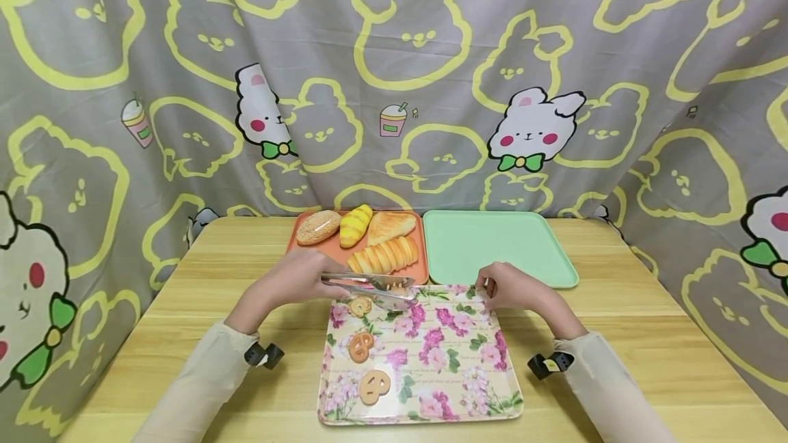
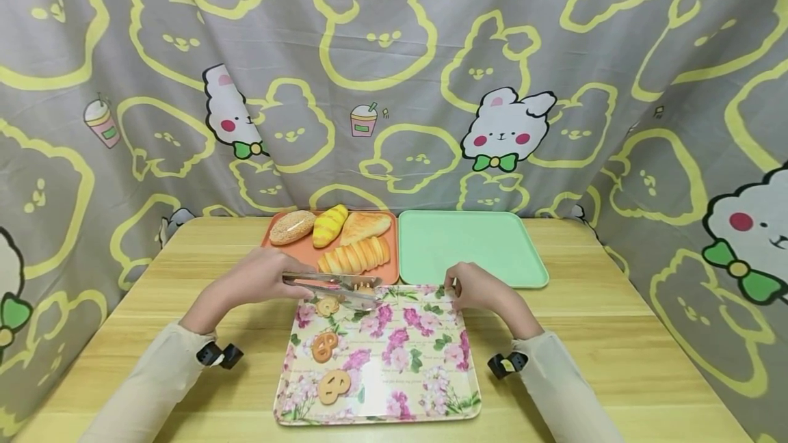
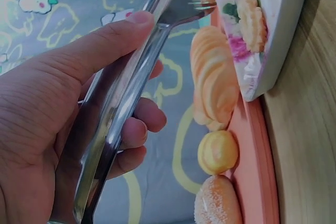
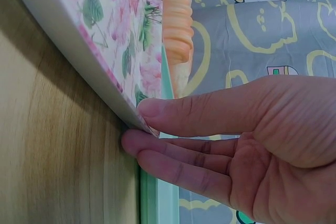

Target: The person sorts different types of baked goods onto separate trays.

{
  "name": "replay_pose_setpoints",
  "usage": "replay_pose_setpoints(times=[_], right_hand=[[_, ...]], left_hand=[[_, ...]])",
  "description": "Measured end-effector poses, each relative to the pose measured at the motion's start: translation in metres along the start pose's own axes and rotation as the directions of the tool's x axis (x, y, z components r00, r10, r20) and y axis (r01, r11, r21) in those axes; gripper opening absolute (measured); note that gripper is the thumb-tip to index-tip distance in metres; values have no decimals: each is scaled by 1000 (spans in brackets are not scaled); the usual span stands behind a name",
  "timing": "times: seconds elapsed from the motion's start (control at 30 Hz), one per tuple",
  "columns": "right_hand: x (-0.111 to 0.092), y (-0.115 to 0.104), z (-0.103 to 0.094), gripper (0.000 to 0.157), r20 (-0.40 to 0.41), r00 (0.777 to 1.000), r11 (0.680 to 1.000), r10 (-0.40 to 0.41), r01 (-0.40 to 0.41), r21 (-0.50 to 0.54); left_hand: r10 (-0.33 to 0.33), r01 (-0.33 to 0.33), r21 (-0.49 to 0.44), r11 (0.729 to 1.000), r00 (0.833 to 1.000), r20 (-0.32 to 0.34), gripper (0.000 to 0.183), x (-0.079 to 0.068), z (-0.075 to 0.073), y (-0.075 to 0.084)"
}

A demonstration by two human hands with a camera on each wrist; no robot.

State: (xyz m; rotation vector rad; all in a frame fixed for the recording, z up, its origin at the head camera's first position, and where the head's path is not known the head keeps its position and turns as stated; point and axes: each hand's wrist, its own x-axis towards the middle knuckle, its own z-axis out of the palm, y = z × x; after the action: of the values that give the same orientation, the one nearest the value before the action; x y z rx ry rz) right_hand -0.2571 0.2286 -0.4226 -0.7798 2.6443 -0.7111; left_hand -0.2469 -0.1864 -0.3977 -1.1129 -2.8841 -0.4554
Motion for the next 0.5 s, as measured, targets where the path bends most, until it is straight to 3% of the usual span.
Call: replay_pose_setpoints(times=[0.27, 0.5], right_hand=[[-1, 0, 0, 18, -5, 1000, 1000, -3, 3, 0], [-1, 0, 1, 17, -14, 1000, 1000, -6, 5, -5]], left_hand=[[56, -39, 111, 993, 987, -152, 35, 6, -6, 4], [75, -39, 156, 987, 969, -234, 41, 33, -14, 9]])
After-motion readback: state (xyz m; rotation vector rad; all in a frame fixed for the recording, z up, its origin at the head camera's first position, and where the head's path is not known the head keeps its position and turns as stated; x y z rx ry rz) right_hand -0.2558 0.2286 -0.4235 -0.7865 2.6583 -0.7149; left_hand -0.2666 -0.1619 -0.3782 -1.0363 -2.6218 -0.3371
